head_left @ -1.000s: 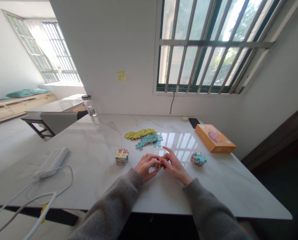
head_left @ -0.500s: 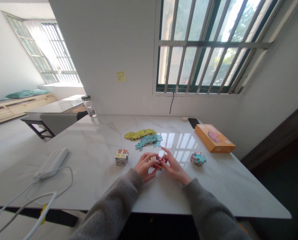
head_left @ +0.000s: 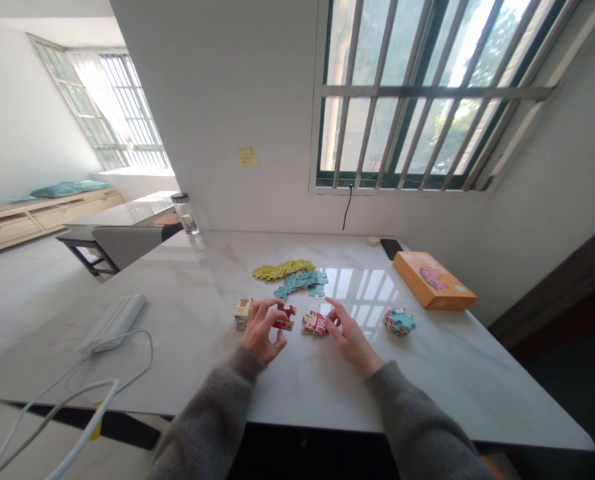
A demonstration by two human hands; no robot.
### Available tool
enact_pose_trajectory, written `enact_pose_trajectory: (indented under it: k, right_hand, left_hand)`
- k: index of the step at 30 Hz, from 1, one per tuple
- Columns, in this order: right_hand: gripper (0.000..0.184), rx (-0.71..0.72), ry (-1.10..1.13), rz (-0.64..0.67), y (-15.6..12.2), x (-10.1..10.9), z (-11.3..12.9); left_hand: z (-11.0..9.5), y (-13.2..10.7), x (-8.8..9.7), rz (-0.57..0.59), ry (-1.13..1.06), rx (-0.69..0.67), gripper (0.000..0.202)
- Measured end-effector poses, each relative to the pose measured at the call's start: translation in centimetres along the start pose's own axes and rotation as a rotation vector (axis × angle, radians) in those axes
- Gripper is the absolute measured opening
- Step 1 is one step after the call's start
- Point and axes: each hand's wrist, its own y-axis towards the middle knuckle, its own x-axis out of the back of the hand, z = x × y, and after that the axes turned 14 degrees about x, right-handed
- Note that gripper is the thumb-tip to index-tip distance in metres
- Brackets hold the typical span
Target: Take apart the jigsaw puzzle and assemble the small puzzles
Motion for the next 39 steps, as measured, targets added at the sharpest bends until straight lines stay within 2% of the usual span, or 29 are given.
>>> enact_pose_trajectory:
  k: [4, 8, 12, 21, 25, 27, 29, 30, 32, 34, 37, 39]
  right_hand:
    - [0.036, 0.078, -0.133, 0.035, 0.0, -0.2, 0.0]
    - [0.027, 0.127, -0.201, 0.070, 0.1, -0.1, 0.0]
    - [0.025, 0.137, -0.233, 0.099, 0.1, -0.3, 0.0]
    - [0.027, 0.143, -0.229, 0.106, 0.0, -0.4, -0.3]
    - [0.028, 0.137, -0.245, 0.109, -0.1, -0.4, -0.3]
    - [0.026, 0.120, -0.269, 0.126, -0.1, -0.5, -0.3]
    - [0.023, 0.103, -0.288, 0.148, -0.1, -0.5, -0.4]
    - [0.023, 0.096, -0.293, 0.157, -0.2, -0.6, -0.5]
    - [0.026, 0.085, -0.295, 0.157, -0.2, -0.6, -0.6]
    - [0.034, 0.077, -0.290, 0.135, -0.2, -0.7, -0.9]
    - [0.049, 0.100, -0.274, 0.094, -0.2, -0.7, -1.1]
    - [0.056, 0.133, -0.271, 0.078, -0.2, -0.6, -1.2]
  left_hand:
    - [3.7, 0.7, 3.4, -0.115, 0.075, 0.131, 0.034]
    - [7.4, 1.3, 5.4, -0.100, 0.152, 0.224, 0.027]
    - [9.1, 1.2, 5.3, -0.035, 0.161, 0.265, 0.025]
    - [9.7, 1.2, 4.7, 0.054, 0.124, 0.253, 0.025]
    - [8.6, 1.1, 4.9, -0.007, 0.123, 0.187, 0.029]
    - [6.9, 0.9, 4.7, -0.045, 0.116, 0.116, 0.028]
    - [4.7, 0.7, 3.9, -0.021, 0.084, 0.041, 0.027]
    - [3.5, 0.7, 3.3, 0.015, 0.058, 0.009, 0.026]
    - [1.5, 0.7, 1.5, 0.160, -0.005, -0.058, 0.025]
    - [0.3, 0.9, -0.7, 0.287, -0.034, -0.079, 0.026]
    - [-0.1, 1.4, -3.7, 0.338, -0.022, -0.053, 0.037]
    - [0.1, 1.6, -4.9, 0.342, 0.001, -0.034, 0.044]
